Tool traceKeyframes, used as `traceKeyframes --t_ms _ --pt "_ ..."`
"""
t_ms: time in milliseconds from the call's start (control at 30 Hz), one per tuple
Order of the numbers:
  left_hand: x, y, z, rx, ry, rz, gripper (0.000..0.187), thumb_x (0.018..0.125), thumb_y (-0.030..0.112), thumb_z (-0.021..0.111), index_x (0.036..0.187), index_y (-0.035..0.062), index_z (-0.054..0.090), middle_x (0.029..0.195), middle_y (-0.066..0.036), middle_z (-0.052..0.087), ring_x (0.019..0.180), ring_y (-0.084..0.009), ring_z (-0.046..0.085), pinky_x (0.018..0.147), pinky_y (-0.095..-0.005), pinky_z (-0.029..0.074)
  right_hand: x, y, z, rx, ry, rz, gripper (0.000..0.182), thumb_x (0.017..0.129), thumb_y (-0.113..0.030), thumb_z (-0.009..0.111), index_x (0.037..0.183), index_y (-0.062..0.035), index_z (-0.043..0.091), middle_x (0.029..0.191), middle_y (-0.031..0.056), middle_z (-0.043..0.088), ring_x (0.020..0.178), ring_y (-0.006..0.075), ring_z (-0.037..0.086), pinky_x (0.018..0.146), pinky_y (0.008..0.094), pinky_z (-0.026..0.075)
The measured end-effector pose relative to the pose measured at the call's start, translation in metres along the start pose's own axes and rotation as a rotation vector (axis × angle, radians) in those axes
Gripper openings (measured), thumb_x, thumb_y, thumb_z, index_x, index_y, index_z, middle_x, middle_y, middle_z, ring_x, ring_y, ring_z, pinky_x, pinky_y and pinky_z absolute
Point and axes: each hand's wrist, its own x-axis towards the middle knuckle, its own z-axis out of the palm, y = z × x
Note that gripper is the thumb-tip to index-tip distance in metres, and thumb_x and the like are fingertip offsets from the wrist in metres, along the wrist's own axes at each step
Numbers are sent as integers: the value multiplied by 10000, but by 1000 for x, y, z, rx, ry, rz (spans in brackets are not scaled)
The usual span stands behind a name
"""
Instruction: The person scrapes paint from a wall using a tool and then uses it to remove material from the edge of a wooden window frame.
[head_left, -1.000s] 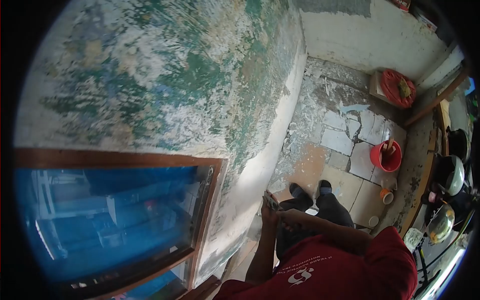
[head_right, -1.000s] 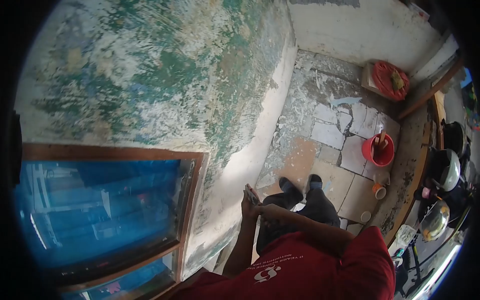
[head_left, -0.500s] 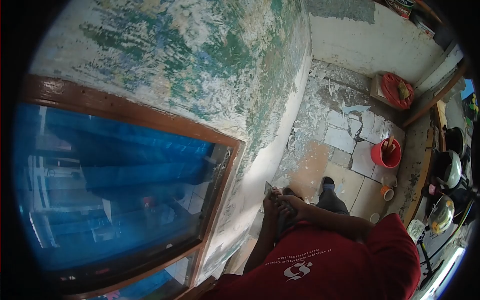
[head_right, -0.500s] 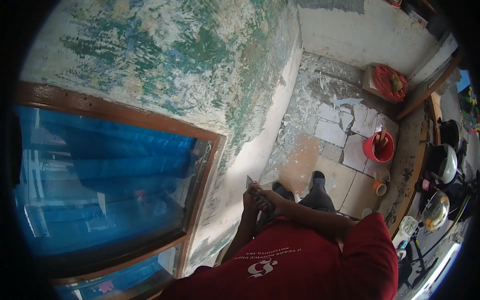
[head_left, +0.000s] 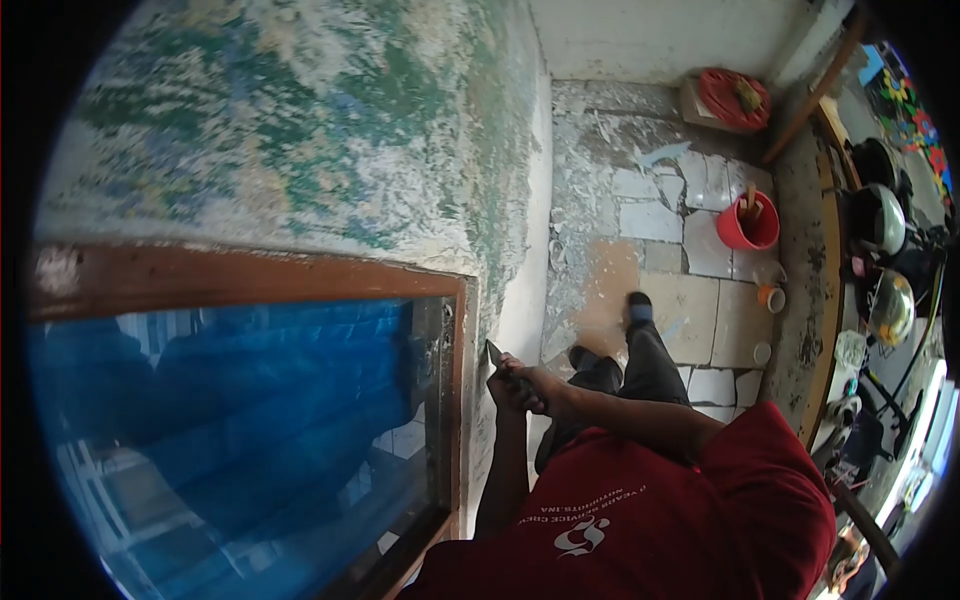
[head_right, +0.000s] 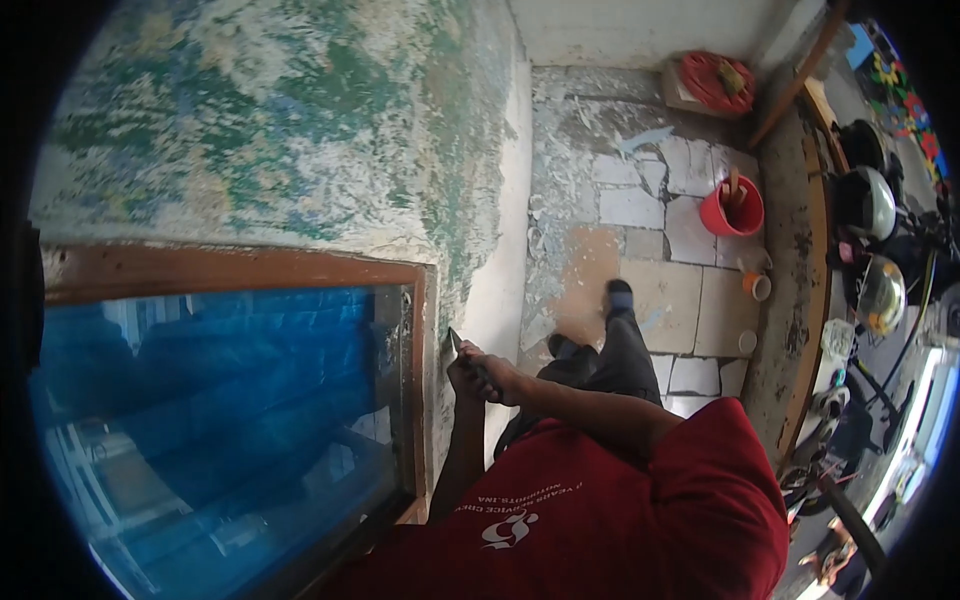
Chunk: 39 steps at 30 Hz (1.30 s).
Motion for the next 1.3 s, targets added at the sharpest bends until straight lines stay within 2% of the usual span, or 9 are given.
traceKeyframes --t_ms 33,133,300,467,633,833,967,1167,1300 --pt "7 -8 15 -49 -133 -73 76 792 39 426 866 38 446 802 -76 520 796 -175 532 766 -310 432 17 4 -10 -22 51 -3 160 829 -315 411 859 -166 460 561 -34 376 357 35 316 274 140 219" --pt "23 8 -3 -67 -163 -160 63 798 40 407 852 29 439 765 -68 502 757 -174 520 753 -301 424 47 9 -28 19 133 -15 130 770 -240 433 802 -119 472 580 5 392 369 77 331 298 190 245" --pt "14 17 -16 -152 -91 -79 66 827 83 391 827 34 434 696 -40 459 690 -155 482 706 -294 411 0 -12 3 -29 125 -11 178 752 -275 460 773 -99 479 586 15 413 374 99 347 304 209 252" --pt "37 31 -25 -221 -112 -181 121 843 134 352 804 56 437 699 -34 459 706 -156 480 723 -295 395 52 -11 -21 72 84 -20 135 743 -283 453 764 -161 506 540 -13 398 372 101 367 302 233 266" --pt "19 37 -47 -133 -89 -63 121 810 80 321 769 35 426 671 -39 429 624 -141 436 694 -275 381 19 -4 -10 -183 177 -143 153 762 -244 431 768 -175 567 589 -7 474 315 107 326 272 232 247" --pt "25 36 -51 -122 -76 -57 113 817 82 352 775 15 434 647 -46 427 633 -168 452 694 -275 392 28 -1 -27 -318 234 -60 203 764 -253 431 789 -96 559 703 10 522 510 123 479 398 289 392" --pt "24 47 -64 -120 -83 -106 155 835 130 376 822 -2 457 663 -55 452 712 -194 496 729 -296 416 -4 -3 0 -259 279 -210 259 737 -298 461 781 -56 543 664 49 510 477 136 477 367 284 375" --pt "23 48 -52 -2 2 -131 123 825 138 422 808 25 467 649 -30 453 664 -149 487 679 -273 419 26 5 -23 -132 250 -65 261 708 -316 487 747 -62 531 650 40 479 397 118 415 331 241 313" --pt "25 33 -36 9 60 -99 130 830 147 418 791 34 467 639 -19 451 656 -139 484 668 -265 415 15 0 -15 -135 239 -153 219 725 -310 470 724 -97 523 593 27 432 367 97 374 312 246 288"
